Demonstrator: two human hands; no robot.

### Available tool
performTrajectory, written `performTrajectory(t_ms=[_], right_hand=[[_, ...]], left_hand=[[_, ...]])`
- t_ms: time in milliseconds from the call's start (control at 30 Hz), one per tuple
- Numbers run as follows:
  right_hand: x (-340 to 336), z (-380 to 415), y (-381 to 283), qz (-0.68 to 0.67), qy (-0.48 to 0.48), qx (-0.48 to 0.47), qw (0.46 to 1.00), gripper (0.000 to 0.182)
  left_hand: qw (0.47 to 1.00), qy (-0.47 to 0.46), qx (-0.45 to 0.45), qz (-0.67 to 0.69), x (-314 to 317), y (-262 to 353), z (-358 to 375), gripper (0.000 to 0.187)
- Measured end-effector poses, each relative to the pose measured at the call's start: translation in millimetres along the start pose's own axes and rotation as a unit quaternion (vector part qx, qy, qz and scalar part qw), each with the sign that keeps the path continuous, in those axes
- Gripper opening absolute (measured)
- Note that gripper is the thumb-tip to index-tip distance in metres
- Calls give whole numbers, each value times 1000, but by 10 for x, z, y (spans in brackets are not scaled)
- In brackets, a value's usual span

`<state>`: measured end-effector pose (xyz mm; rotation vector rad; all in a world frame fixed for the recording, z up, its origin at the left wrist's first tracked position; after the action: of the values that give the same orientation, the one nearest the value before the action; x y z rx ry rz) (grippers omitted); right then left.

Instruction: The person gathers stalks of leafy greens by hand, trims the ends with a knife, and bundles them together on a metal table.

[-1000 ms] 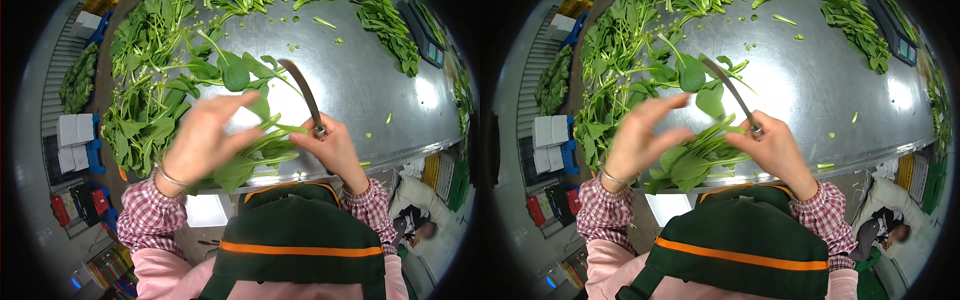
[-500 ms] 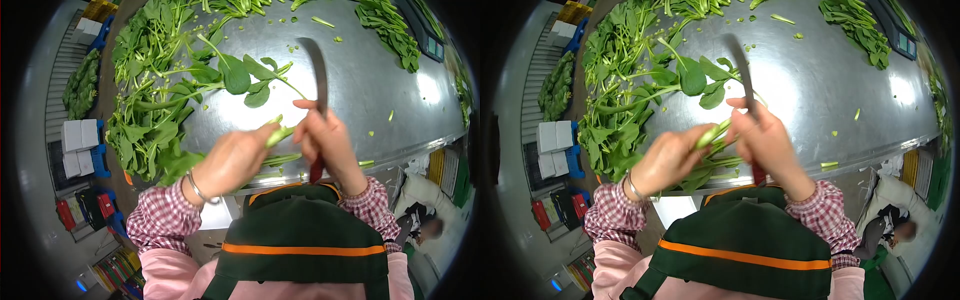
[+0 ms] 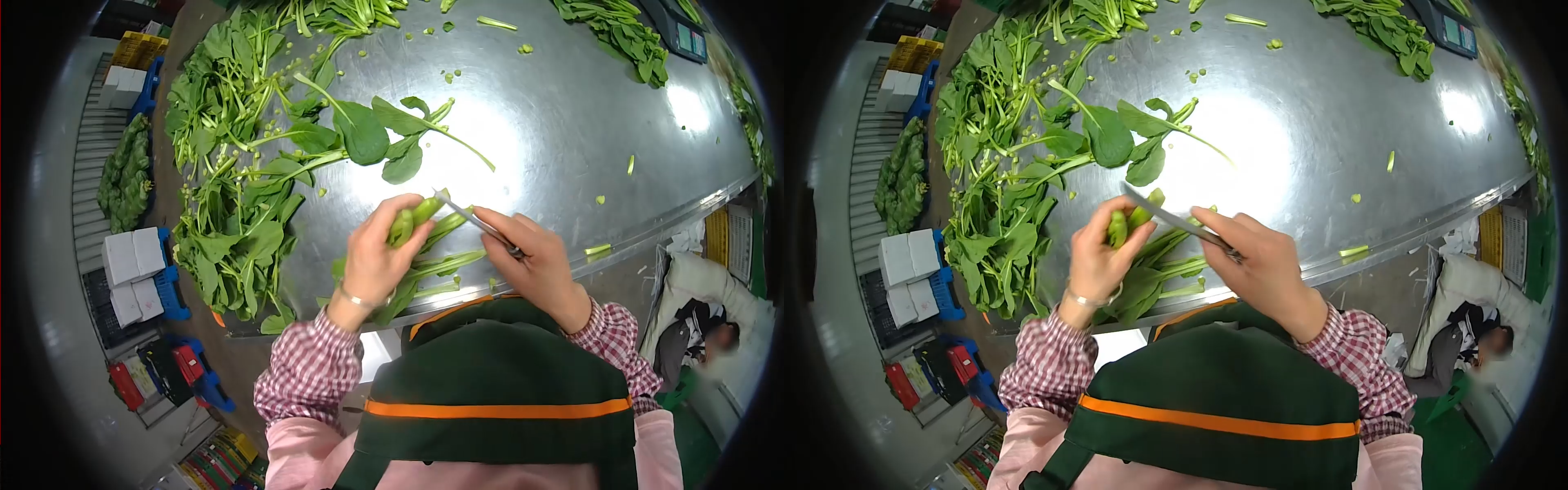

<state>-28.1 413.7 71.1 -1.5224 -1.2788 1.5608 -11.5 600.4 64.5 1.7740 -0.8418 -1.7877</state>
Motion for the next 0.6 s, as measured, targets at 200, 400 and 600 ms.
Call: performTrajectory(t_ms=[200, 400, 600], right_hand=[[166, -436, -44, 133, -51, -127, 982, 34], [110, -455, 0, -30, 42, 6, 999, 32], [247, -593, -403, 120, -8, -188, 975, 40]], left_hand=[[999, 47, 17, 20, -493, 336, 78, 25], [991, 123, 20, -43, -732, 231, -10, 27], [996, 86, -7, 25, -667, 270, -18, 26]])
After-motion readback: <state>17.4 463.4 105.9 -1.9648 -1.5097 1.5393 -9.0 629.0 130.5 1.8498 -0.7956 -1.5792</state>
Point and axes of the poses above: each hand's wrist, its own z-axis away from the middle knuckle, its own x-axis out of the palm, y = z × x, the point moved 7 cm from there along -z, towards the middle knuckle, and after that the axes turned 6 degrees about -z, right-handed, at the moved point
